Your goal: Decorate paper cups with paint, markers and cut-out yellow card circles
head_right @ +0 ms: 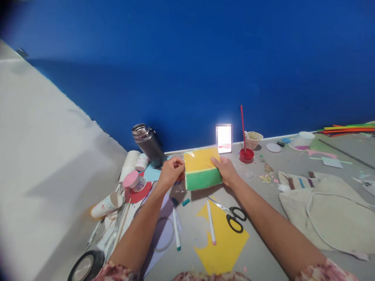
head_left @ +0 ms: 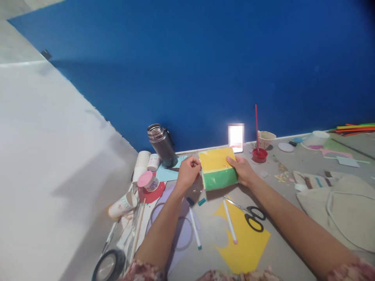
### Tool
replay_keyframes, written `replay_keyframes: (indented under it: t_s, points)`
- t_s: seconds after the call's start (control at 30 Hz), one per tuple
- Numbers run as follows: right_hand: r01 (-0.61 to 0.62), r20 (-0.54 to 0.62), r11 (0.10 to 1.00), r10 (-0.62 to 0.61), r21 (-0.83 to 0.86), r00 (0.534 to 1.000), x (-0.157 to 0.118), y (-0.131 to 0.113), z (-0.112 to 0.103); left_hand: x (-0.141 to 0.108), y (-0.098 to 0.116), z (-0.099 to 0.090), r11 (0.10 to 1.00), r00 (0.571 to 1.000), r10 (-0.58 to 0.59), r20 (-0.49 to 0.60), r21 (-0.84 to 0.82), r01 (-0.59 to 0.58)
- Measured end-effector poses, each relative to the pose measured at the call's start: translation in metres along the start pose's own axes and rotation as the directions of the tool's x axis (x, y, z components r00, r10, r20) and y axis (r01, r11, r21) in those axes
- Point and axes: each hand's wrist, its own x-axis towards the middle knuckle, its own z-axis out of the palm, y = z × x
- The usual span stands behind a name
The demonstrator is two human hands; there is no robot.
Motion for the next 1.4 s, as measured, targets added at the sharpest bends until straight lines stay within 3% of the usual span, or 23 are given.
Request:
replay_keyframes:
  t_s: [0.2, 0.37, 0.5, 0.83, 1.03, 1.4]
  points:
    - [0.019, -0.058, 0.999, -0.021, -0.028, 0.998, 0.004, 0.008, -0.006, -0.003, 0.000, -0.006, 0.997, 0.984, -0.052, 0.170, 0.058, 0.042]
    - [0.022, -0.067, 1.000, -0.023, -0.019, 0.997, 0.005, 0.008, -0.007, -0.006, 0.005, -0.012, 0.993, 0.908, -0.100, 0.406, -0.010, 0.114]
    - [0.012, -0.069, 0.999, -0.009, 0.038, 0.998, 0.004, 0.007, -0.007, -0.009, 0.010, -0.015, 0.986, 0.855, -0.075, 0.513, -0.093, 0.142]
    - [-0.026, -0.059, 0.986, 0.036, 0.163, 0.998, 0.004, 0.005, -0.004, -0.009, 0.004, -0.008, 0.967, 0.830, -0.086, 0.551, -0.155, 0.203]
    - [-0.034, -0.058, 0.974, 0.048, 0.223, 0.997, 0.002, 0.004, -0.002, -0.007, 0.001, -0.007, 0.949, 0.845, -0.103, 0.524, -0.202, 0.240]
    - [-0.101, -0.058, 0.937, 0.127, 0.334, 0.990, 0.006, 0.009, 0.000, -0.007, 0.002, 0.000, 0.905, 0.833, -0.061, 0.550, -0.321, 0.279]
